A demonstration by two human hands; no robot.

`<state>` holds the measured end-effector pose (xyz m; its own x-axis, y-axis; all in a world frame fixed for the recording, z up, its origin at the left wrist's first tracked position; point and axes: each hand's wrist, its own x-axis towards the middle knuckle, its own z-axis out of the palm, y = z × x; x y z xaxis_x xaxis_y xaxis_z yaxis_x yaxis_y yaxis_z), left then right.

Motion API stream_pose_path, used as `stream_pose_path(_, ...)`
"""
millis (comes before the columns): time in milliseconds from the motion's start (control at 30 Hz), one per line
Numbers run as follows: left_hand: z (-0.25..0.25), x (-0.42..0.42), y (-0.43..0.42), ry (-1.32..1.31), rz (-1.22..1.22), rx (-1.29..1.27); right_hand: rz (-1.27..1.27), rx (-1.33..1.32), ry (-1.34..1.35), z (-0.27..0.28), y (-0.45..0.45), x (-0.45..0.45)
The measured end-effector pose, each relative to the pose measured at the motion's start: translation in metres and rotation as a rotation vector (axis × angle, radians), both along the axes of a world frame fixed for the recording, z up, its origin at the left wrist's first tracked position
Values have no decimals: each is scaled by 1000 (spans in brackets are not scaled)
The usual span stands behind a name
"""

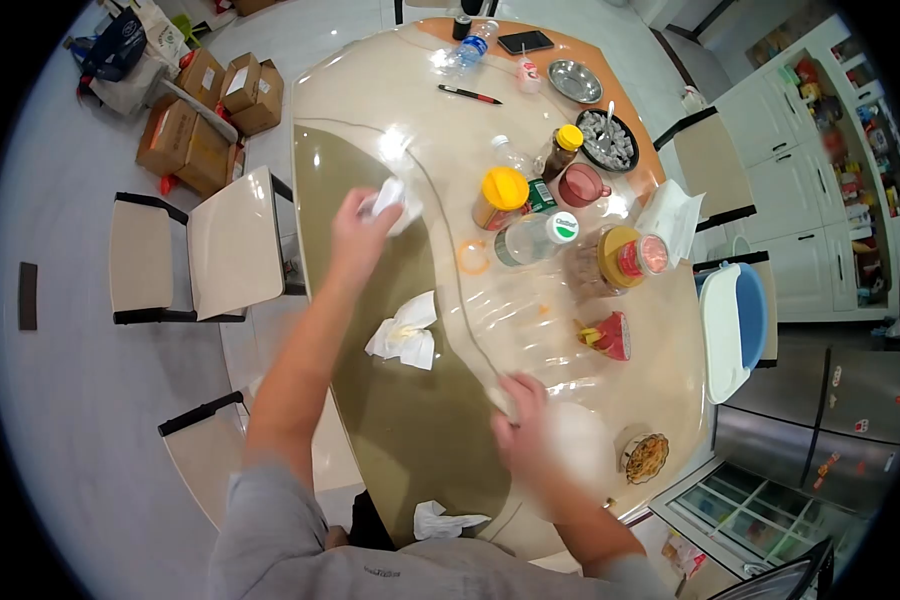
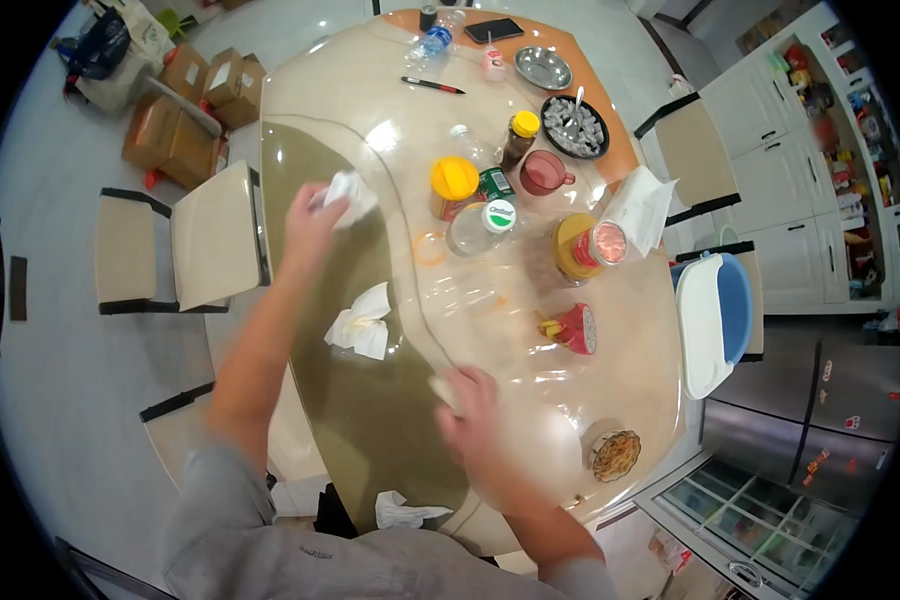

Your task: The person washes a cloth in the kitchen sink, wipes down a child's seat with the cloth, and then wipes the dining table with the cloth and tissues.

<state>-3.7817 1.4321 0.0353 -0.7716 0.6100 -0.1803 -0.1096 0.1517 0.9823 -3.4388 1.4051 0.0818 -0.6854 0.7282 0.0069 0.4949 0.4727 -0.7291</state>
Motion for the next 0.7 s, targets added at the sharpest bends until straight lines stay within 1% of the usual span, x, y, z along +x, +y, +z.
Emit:
stream_pose_path(33,-7,4,-28,-66,40,113,49,17,258,-12,1,-34)
stream_pose_path(100,-10,21,-76,-189,104,223,179,-2,358,-6,24,-112)
stream_pose_path(167,-7,39,-121,-310,167,264,154,118,383,-20,56,-190)
stream_pose_path(200,-3,47,-145,-342,153,302,111,184,415,-32,76,-229)
stream_pose_path(233,-2,54,-170,-375,139,341,43,186,414,-36,95,-266)
stream_pose_path(267,-5,63,-197,-388,155,341,-19,300,420,-53,122,-301)
stream_pose_path(300,-9,72,-224,-403,167,339,-97,420,331,-71,150,-331)
stream_pose_path(367,-4,90,-269,-382,208,287,-179,486,120,-95,202,-370)
stream_pose_path(400,-4,98,-293,-388,227,249,-173,482,112,-119,224,-381)
stream_pose_path(433,-5,104,-315,-398,244,203,-131,633,68,-149,242,-387)
stream_pose_path(467,-6,108,-331,-411,248,194,-85,784,24,-162,241,-388)
stream_pose_path(500,-7,114,-344,-428,303,179,-75,779,8,-173,240,-388)
stream_pose_path(533,-9,118,-354,-446,359,163,48,685,11,-163,231,-387)
stream_pose_path(567,-13,120,-360,-462,363,154,166,588,15,-153,222,-384)
stream_pose_path(600,-16,119,-363,-511,365,166,166,582,3,-145,206,-376)
stream_pose_path(667,-26,119,-362,-591,361,207,431,478,-50,-127,158,-348)
stream_pose_path(700,-24,118,-355,-600,352,209,474,546,3,-131,136,-325)
